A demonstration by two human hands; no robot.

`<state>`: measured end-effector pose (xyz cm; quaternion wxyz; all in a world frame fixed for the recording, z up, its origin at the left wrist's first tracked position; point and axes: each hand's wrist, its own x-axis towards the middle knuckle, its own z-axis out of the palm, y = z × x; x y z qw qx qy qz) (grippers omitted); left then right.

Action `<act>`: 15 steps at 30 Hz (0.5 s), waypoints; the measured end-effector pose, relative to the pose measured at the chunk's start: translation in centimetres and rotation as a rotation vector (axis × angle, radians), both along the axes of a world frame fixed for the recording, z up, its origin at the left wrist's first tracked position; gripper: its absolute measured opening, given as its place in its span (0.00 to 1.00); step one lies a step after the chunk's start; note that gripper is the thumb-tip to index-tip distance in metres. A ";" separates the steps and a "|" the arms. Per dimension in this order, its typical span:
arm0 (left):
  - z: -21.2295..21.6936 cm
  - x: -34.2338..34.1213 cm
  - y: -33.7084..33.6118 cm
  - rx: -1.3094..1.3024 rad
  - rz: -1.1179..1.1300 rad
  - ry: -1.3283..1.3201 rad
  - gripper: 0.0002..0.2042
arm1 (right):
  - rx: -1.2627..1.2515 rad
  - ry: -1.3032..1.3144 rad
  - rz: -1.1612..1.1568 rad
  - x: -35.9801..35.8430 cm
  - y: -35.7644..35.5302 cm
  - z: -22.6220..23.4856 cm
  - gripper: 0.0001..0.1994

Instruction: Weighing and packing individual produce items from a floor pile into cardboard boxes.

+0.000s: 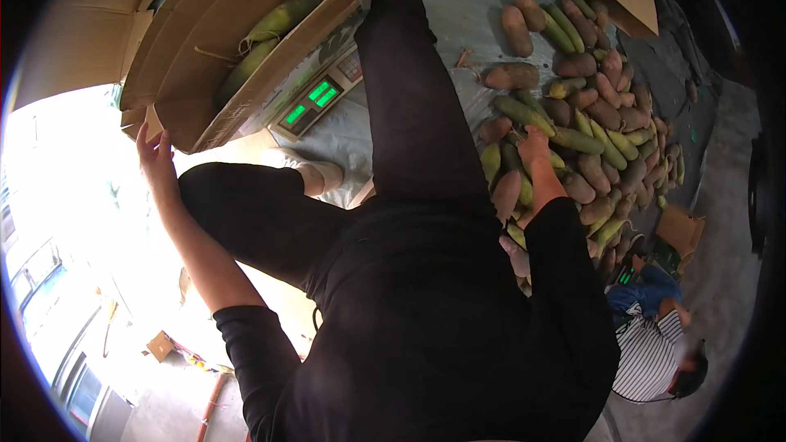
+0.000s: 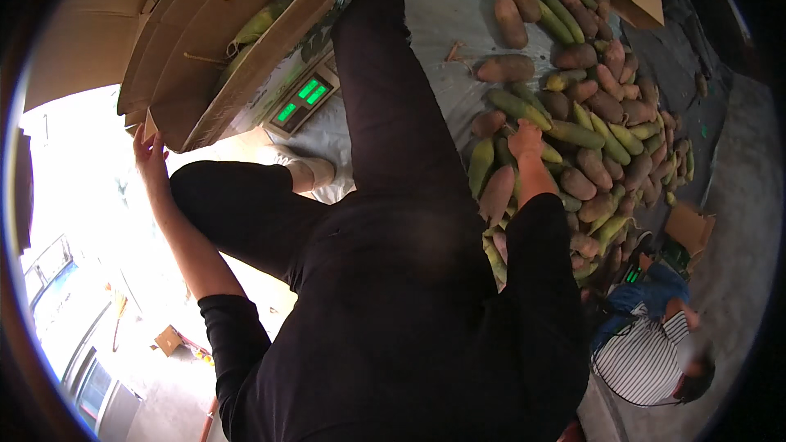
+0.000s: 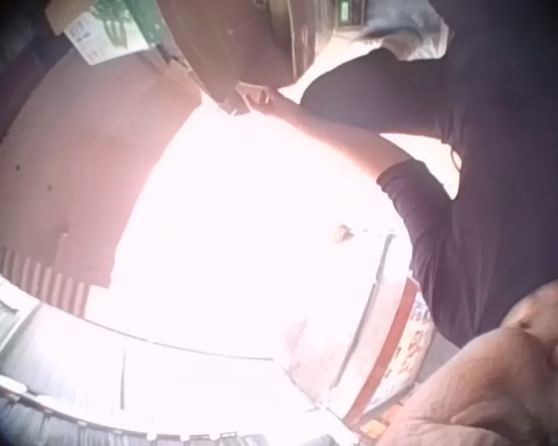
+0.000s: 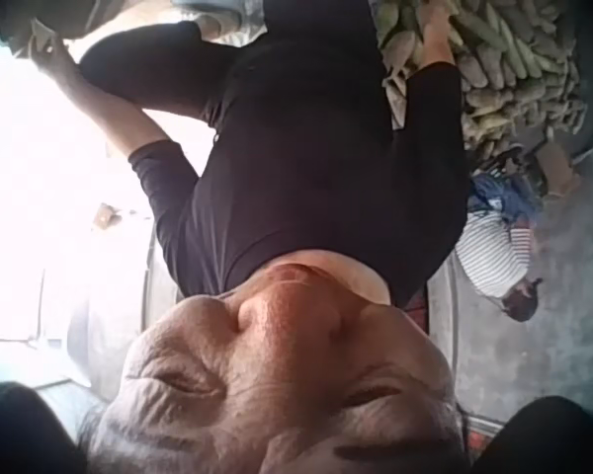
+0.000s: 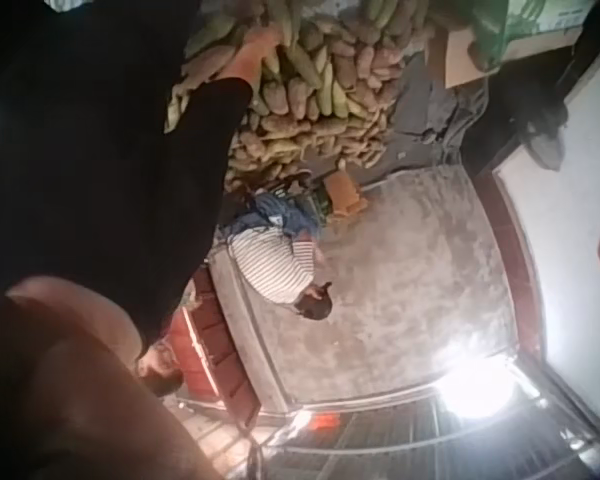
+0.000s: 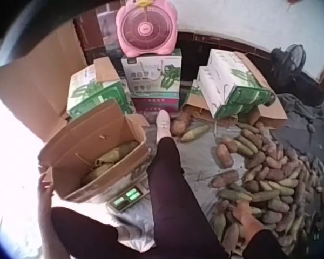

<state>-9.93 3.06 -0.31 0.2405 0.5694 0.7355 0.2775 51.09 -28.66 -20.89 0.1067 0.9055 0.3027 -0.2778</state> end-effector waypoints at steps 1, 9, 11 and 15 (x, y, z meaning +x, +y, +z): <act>-0.1 0.2 0.1 -0.001 -0.004 0.008 0.25 | -0.044 0.017 0.040 -0.1 -0.2 -0.2 0.24; -0.3 -0.3 0.1 -0.013 0.002 0.013 0.25 | -0.157 -0.023 0.267 -1.6 -1.0 -0.7 0.17; -0.2 -1.0 0.0 -0.019 0.006 0.061 0.26 | -0.135 0.041 0.169 -1.9 0.0 -0.3 0.12; -0.6 -0.8 0.1 0.016 0.000 0.001 0.24 | 0.042 0.040 0.071 -0.8 -1.2 -1.5 0.10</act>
